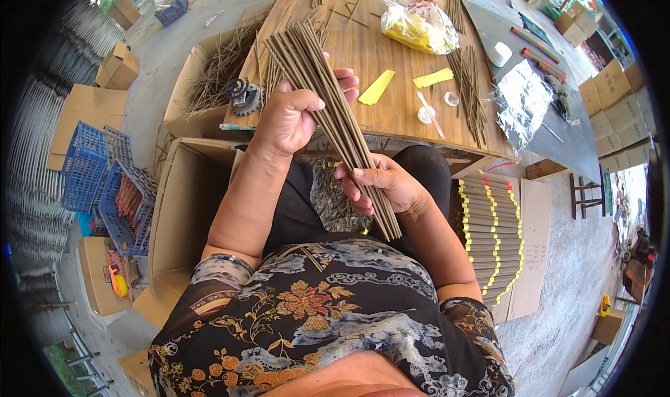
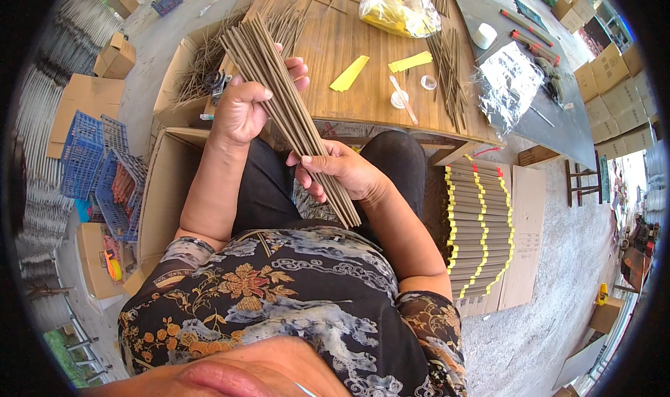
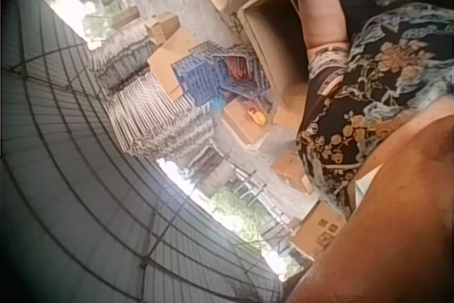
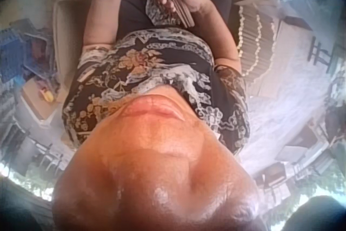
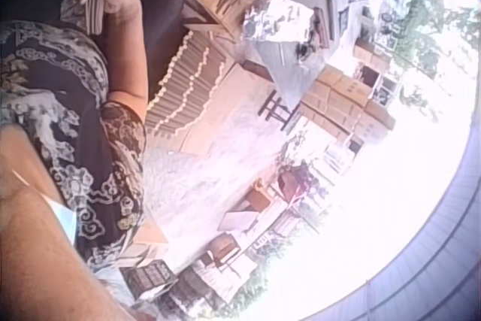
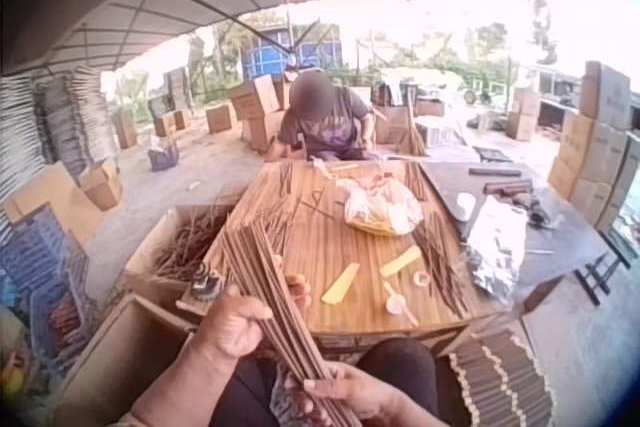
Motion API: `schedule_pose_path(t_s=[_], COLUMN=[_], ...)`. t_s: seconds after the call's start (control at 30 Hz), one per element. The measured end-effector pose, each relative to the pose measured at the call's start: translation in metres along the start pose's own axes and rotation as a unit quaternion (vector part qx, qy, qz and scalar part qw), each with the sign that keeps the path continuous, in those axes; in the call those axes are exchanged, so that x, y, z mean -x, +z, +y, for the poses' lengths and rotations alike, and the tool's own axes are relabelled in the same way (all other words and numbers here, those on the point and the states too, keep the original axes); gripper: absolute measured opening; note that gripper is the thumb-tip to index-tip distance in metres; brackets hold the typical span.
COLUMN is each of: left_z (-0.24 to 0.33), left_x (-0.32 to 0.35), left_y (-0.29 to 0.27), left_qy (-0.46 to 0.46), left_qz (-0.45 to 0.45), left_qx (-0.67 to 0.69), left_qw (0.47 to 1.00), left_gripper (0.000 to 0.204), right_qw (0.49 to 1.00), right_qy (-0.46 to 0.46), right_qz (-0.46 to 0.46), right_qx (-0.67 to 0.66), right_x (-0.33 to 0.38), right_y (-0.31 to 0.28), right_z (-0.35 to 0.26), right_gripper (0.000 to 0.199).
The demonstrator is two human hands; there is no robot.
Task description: The person gathers thin wooden sticks into bundles, wraps each bundle with yellow tape, and secures the tape with a small amount of adhesive applied using a stick. The person repeats this process for multiple bundles.
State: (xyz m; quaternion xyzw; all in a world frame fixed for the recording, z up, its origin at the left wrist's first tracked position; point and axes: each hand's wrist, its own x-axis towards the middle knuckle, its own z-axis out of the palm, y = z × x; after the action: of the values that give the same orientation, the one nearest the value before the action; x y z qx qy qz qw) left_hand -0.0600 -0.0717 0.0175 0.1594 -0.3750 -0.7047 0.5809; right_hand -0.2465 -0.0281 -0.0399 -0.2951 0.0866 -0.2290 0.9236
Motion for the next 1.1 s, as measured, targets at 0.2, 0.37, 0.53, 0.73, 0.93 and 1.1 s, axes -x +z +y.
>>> schedule_pose_path(t_s=[0.2,0.37,0.53,0.73,0.93,1.1], left_z=[-0.001,-0.004,-0.002,-0.001,-0.001,0.003], left_x=[-0.002,0.0,-0.002,-0.002,-0.001,0.002], left_y=[-0.004,-0.001,-0.007,-0.011,-0.003,-0.014], left_qy=[-0.009,-0.006,-0.014,-0.025,-0.024,0.195], left_qz=[0.0,0.041,-0.004,-0.024,0.041,0.226], left_qx=[0.032,-0.015,0.038,0.062,0.02,-0.153], left_qw=[0.999,0.999,0.999,0.997,0.999,0.942], left_gripper=[0.052,0.049,0.056,0.058,0.045,0.042], right_qw=[1.0,0.997,0.999,1.0,1.0,0.996], right_qy=[0.007,0.009,0.005,0.001,0.007,-0.004], right_qz=[0.012,0.035,0.026,0.018,0.017,0.046], right_qx=[0.025,0.062,0.034,0.023,0.014,0.082], right_x=[0.001,0.001,0.001,0.003,0.004,0.004], right_y=[0.002,0.0,0.002,0.002,-0.001,0.0], right_z=[-0.002,-0.002,-0.002,-0.001,-0.002,-0.001], right_gripper=[0.021,0.021,0.02,0.02,0.019,0.018])
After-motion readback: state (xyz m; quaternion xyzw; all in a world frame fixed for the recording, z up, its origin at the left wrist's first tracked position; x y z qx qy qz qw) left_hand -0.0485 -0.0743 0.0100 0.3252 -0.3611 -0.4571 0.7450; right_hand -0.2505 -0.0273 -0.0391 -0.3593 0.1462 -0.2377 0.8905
